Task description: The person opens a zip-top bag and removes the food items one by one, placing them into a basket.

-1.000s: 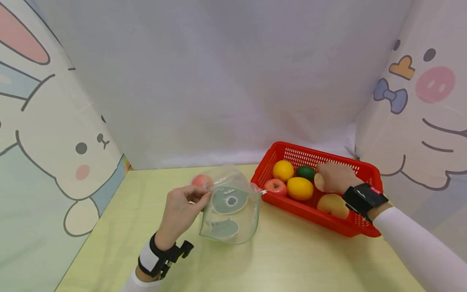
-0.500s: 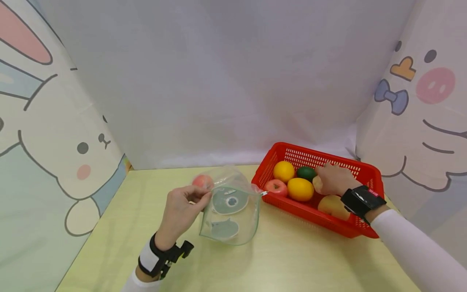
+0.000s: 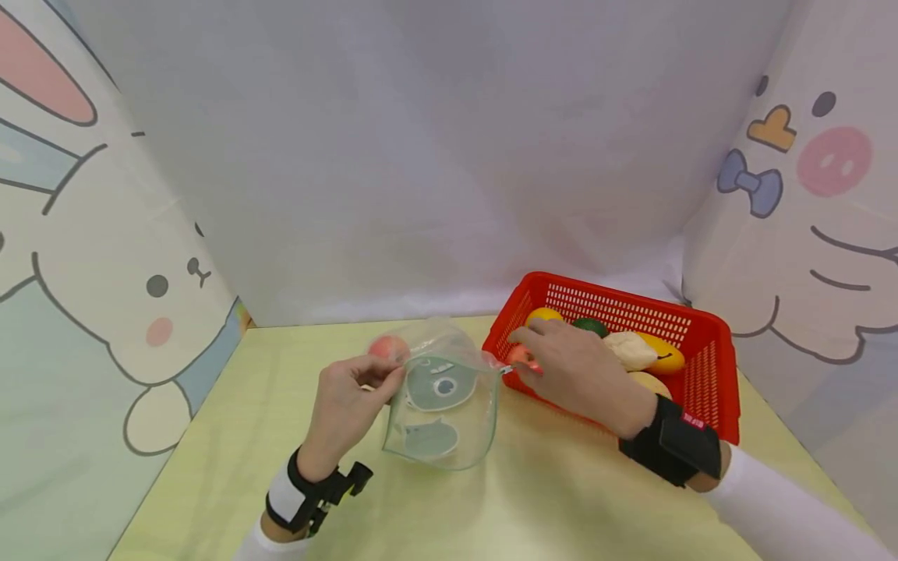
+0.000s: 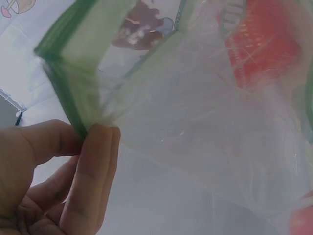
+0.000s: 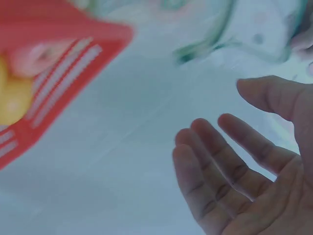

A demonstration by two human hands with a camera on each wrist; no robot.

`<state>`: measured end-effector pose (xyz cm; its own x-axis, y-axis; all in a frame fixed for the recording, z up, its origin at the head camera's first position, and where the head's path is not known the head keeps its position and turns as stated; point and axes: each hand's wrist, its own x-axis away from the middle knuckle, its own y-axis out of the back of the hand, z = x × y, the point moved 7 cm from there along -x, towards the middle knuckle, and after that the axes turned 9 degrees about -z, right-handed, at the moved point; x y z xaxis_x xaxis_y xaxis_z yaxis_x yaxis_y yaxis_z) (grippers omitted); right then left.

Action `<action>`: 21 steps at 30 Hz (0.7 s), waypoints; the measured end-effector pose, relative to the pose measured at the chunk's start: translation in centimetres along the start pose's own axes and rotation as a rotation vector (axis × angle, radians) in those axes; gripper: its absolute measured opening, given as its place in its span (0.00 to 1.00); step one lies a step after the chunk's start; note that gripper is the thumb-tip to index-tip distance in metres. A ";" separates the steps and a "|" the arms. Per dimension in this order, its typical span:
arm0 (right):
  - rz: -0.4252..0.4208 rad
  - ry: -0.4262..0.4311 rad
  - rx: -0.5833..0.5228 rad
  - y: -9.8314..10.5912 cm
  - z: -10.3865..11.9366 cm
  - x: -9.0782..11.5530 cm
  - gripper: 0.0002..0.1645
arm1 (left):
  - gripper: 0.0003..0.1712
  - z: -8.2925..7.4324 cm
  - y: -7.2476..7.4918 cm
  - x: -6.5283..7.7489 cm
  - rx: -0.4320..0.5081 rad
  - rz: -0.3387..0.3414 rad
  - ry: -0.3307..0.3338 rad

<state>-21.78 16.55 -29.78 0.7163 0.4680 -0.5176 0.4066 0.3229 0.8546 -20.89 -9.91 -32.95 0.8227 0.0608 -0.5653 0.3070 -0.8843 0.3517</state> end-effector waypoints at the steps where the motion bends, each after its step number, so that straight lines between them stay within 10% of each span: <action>1: -0.025 0.034 -0.025 0.1 1.3 0.1 0.22 | 0.02 0.0 0.0 0.0 -0.001 -0.001 0.000; 11: -0.001 0.237 -0.156 -5.2 9.2 -0.2 0.19 | 0.02 -0.1 -0.1 0.0 0.009 0.014 0.012; 21: 0.121 0.178 -0.028 -12.7 10.4 -3.8 0.16 | 0.02 -0.1 -0.2 0.0 0.028 0.017 0.000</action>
<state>-23.81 2.14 -38.21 0.6466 0.6414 -0.4128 0.3061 0.2775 0.9107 -20.86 -9.74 -32.98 0.8278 0.0456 -0.5592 0.2791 -0.8980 0.3400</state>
